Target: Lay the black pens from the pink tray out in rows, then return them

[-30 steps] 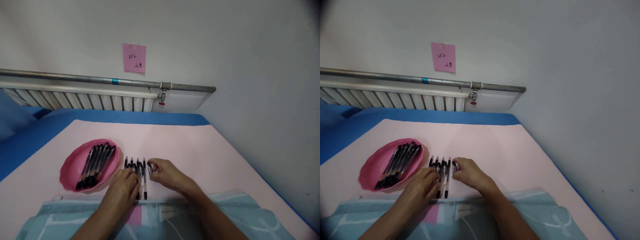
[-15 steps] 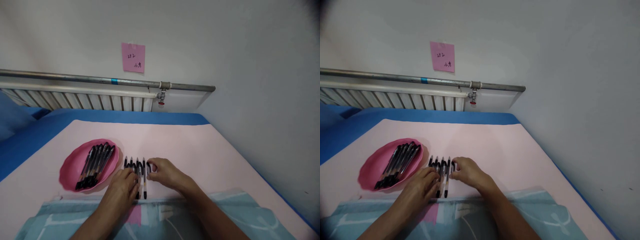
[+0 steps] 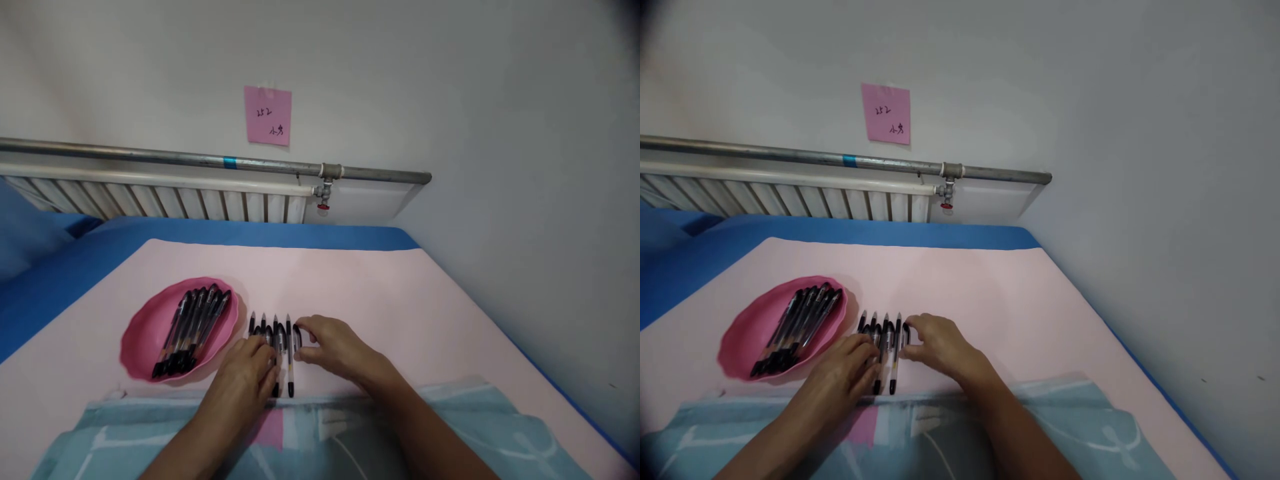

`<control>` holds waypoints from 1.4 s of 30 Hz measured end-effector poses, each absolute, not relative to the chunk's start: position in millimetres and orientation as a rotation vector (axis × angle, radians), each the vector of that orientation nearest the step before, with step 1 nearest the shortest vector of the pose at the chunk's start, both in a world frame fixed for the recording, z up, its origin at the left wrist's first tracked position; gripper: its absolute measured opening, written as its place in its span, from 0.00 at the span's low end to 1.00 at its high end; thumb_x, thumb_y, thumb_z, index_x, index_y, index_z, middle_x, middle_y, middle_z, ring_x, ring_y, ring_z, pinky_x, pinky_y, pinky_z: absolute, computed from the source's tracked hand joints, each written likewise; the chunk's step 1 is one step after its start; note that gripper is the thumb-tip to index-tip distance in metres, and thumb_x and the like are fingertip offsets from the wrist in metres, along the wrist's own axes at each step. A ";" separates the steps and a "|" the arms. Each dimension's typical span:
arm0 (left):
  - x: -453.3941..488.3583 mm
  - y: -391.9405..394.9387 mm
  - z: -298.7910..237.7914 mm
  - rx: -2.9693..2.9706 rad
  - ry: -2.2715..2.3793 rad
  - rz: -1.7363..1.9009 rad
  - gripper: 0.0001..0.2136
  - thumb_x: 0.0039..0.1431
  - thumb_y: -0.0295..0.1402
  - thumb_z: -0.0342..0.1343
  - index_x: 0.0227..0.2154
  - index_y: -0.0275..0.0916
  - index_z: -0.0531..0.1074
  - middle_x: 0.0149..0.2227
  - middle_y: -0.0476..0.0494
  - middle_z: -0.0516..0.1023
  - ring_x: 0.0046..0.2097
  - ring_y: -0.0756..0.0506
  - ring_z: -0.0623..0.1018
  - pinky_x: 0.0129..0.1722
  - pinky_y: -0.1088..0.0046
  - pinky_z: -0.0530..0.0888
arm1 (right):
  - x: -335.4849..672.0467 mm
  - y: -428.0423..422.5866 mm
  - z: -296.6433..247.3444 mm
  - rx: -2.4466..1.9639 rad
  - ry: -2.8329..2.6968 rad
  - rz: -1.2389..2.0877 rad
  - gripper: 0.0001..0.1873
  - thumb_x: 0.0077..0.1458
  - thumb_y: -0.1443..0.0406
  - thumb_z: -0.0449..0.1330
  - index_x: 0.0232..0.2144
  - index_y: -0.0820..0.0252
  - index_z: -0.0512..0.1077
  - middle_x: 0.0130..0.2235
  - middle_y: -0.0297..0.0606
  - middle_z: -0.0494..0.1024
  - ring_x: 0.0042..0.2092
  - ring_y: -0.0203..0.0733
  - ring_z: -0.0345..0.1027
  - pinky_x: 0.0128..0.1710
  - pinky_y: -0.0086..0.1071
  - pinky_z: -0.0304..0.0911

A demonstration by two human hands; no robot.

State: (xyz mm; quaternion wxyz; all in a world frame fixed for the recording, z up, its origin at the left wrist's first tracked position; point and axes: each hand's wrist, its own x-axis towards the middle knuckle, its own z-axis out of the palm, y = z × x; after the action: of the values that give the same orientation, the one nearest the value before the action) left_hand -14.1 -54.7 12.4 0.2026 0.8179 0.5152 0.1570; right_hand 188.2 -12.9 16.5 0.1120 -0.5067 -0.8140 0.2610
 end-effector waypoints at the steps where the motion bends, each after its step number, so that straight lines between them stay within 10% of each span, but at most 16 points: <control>1: -14.0 -54.8 12.2 2.282 1.436 0.438 0.09 0.58 0.31 0.45 0.31 0.39 0.70 0.37 0.41 0.71 0.40 0.42 0.70 0.41 0.63 0.67 | 187.8 -12.5 15.8 -1.474 -2.396 0.757 0.18 0.46 0.59 0.63 0.42 0.56 0.69 0.34 0.35 0.72 0.34 0.37 0.63 0.32 0.28 0.51; 24: -60.6 -35.1 40.6 1.953 1.845 1.011 0.10 0.59 0.35 0.45 0.36 0.40 0.70 0.36 0.45 0.76 0.37 0.46 0.74 0.37 0.71 0.69 | 184.2 -8.0 11.0 -1.497 -2.278 0.836 0.20 0.49 0.55 0.59 0.44 0.55 0.70 0.33 0.36 0.73 0.33 0.39 0.65 0.32 0.30 0.56; 42: -128.1 -0.4 26.0 1.602 2.381 0.408 0.09 0.51 0.38 0.50 0.23 0.40 0.69 0.24 0.43 0.77 0.29 0.42 0.75 0.26 0.71 0.63 | 184.8 -11.9 6.6 -1.493 -2.143 0.828 0.18 0.54 0.53 0.52 0.41 0.56 0.72 0.33 0.37 0.75 0.33 0.41 0.67 0.35 0.33 0.59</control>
State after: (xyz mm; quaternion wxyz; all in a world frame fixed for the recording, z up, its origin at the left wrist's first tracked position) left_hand -128.1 -0.4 26.0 0.1213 0.5485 0.8154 0.1398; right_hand 184.8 -11.9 6.6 0.1995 -0.5340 -0.7664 0.2962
